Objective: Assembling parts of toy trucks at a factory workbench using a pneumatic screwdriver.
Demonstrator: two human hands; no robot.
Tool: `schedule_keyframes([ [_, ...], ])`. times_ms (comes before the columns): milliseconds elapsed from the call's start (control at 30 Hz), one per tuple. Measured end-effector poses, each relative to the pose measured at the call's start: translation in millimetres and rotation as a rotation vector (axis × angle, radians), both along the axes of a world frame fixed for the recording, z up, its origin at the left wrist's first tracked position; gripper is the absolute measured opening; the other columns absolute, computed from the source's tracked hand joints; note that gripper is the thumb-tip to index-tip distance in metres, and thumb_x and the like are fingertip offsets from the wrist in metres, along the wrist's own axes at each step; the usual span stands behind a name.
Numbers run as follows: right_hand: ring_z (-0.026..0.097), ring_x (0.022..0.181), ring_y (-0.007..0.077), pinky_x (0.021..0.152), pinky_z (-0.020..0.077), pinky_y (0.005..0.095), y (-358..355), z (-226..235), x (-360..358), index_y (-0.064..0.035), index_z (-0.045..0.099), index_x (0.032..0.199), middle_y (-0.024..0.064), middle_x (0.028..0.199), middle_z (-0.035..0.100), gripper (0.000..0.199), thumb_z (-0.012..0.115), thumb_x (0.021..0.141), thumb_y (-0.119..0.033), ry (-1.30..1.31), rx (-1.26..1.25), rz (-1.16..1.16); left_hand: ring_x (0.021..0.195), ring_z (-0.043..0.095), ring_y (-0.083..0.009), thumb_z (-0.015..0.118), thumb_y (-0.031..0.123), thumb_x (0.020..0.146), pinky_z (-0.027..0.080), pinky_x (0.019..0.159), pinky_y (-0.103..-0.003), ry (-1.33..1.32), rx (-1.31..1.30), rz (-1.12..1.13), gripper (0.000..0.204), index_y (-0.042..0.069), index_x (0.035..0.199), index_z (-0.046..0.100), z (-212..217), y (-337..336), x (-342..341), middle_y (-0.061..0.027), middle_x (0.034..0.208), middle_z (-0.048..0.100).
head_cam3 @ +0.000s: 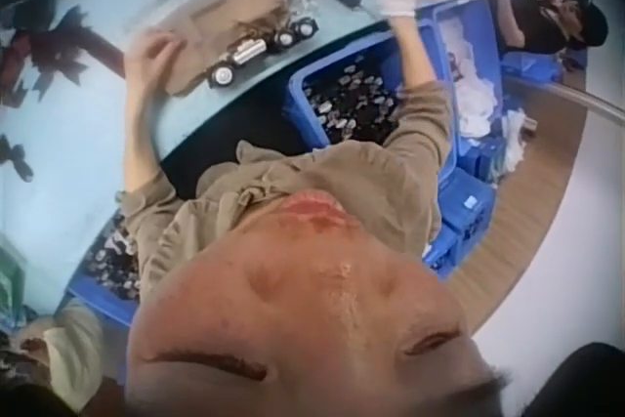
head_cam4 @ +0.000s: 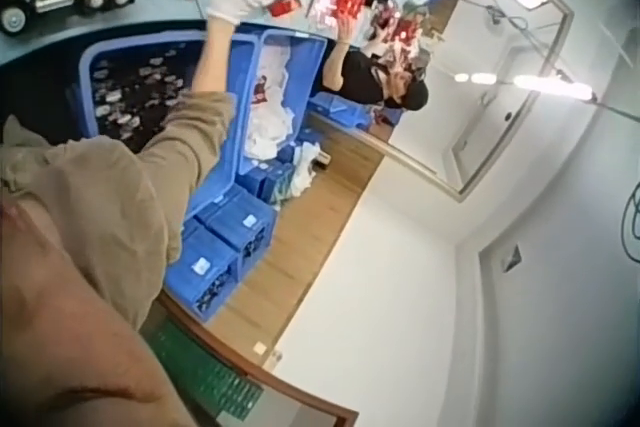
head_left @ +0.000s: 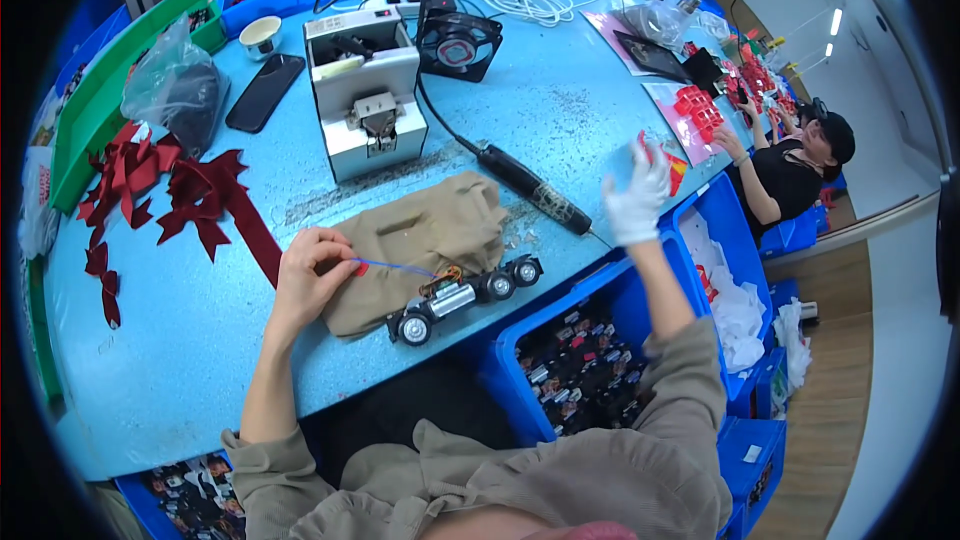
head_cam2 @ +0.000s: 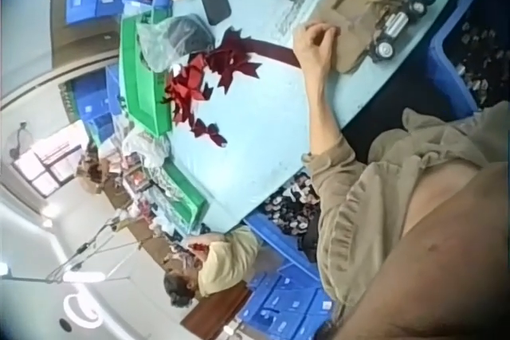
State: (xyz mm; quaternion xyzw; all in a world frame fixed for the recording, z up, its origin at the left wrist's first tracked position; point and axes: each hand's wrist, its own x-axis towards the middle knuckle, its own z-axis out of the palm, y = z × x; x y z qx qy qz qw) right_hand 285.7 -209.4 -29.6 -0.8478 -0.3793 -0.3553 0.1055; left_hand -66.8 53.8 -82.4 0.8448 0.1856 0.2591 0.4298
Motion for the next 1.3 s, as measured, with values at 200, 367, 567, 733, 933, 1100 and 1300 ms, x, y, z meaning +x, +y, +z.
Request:
schedule_keyframes([
  [200, 0.040, 0.117, 0.0321, 0.102, 0.0243, 0.0476, -10.1, -3.2, 125.2, -0.0121, 0.055, 0.113, 0.0169, 0.117, 0.051, 0.056, 0.062, 0.069, -0.046, 0.300, -0.364, -0.292, 0.082, 0.056, -0.0220, 0.071, 0.007, 0.066, 0.044, 0.072, -0.032, -0.018, 0.018, 0.019, 0.010, 0.005, 0.073, 0.064, -3.0, 0.4, -0.8, -0.0056, 0.084, 0.059],
  [367, 0.058, 0.097, 0.0360, 0.087, 0.0428, 0.0437, 37.4, 2.7, 116.9, -0.0067, 0.065, 0.098, 0.0207, 0.103, 0.062, 0.061, 0.052, 0.072, -0.060, 0.527, -0.658, -0.407, 0.083, 0.057, -0.0204, 0.069, 0.006, 0.067, 0.046, 0.073, -0.031, -0.022, 0.046, -0.025, 0.010, 0.005, 0.075, 0.064, 1.7, 6.2, -2.8, -0.0059, 0.085, 0.061],
  [567, 0.062, 0.090, 0.0358, 0.081, 0.0477, 0.0436, 39.1, -14.0, 113.9, -0.0011, 0.067, 0.088, 0.0219, 0.095, 0.064, 0.052, 0.046, 0.082, -0.048, 0.409, -0.738, -0.495, 0.082, 0.056, -0.0221, 0.070, 0.010, 0.069, 0.046, 0.072, -0.032, -0.094, 0.064, -0.028, 0.009, 0.008, 0.075, 0.065, -8.5, 2.9, -2.4, -0.0036, 0.084, 0.060],
  [733, 0.062, 0.088, 0.0350, 0.079, 0.0483, 0.0435, 18.7, -24.3, 109.9, -0.0025, 0.066, 0.087, 0.0217, 0.094, 0.063, 0.041, 0.053, 0.078, -0.040, 0.424, -0.796, -0.494, 0.081, 0.054, -0.0241, 0.070, 0.015, 0.069, 0.044, 0.073, -0.035, -0.147, 0.047, 0.010, 0.009, 0.008, 0.071, 0.064, -17.0, -0.3, -5.5, -0.0047, 0.081, 0.058],
  [933, 0.063, 0.084, 0.0338, 0.075, 0.0493, 0.0394, 13.5, 10.6, 67.5, -0.0014, 0.065, 0.084, 0.0200, 0.087, 0.064, 0.024, 0.063, 0.069, -0.020, 0.364, -0.814, -0.294, 0.081, 0.052, -0.0218, 0.069, 0.016, 0.070, 0.044, 0.073, -0.033, -0.138, 0.069, 0.025, 0.009, 0.009, 0.071, 0.064, -23.3, 2.8, -10.9, -0.0021, 0.082, 0.057],
  [1100, 0.062, 0.071, 0.0273, 0.065, 0.0480, 0.0349, 41.9, 56.2, 55.4, -0.0037, 0.061, 0.081, 0.0130, 0.077, 0.063, 0.015, 0.066, 0.068, -0.008, 0.477, -0.366, 0.276, 0.084, 0.053, -0.0220, 0.069, 0.017, 0.070, 0.043, 0.075, -0.033, -0.174, 0.068, -0.004, 0.009, 0.009, 0.071, 0.064, -23.6, 2.9, -6.6, -0.0025, 0.084, 0.057],
  [1300, 0.055, 0.104, 0.0296, 0.090, 0.0420, 0.0375, 109.7, 66.9, -70.3, -0.0074, 0.062, 0.078, 0.0141, 0.105, 0.059, 0.012, 0.065, 0.068, -0.002, 1.195, 0.256, 0.940, 0.108, 0.046, -0.0308, 0.069, 0.014, 0.067, 0.039, 0.090, -0.041, -0.502, 0.244, -0.025, 0.008, 0.008, 0.067, 0.064, 8.5, -2.8, -4.2, -0.0122, 0.116, 0.050],
])
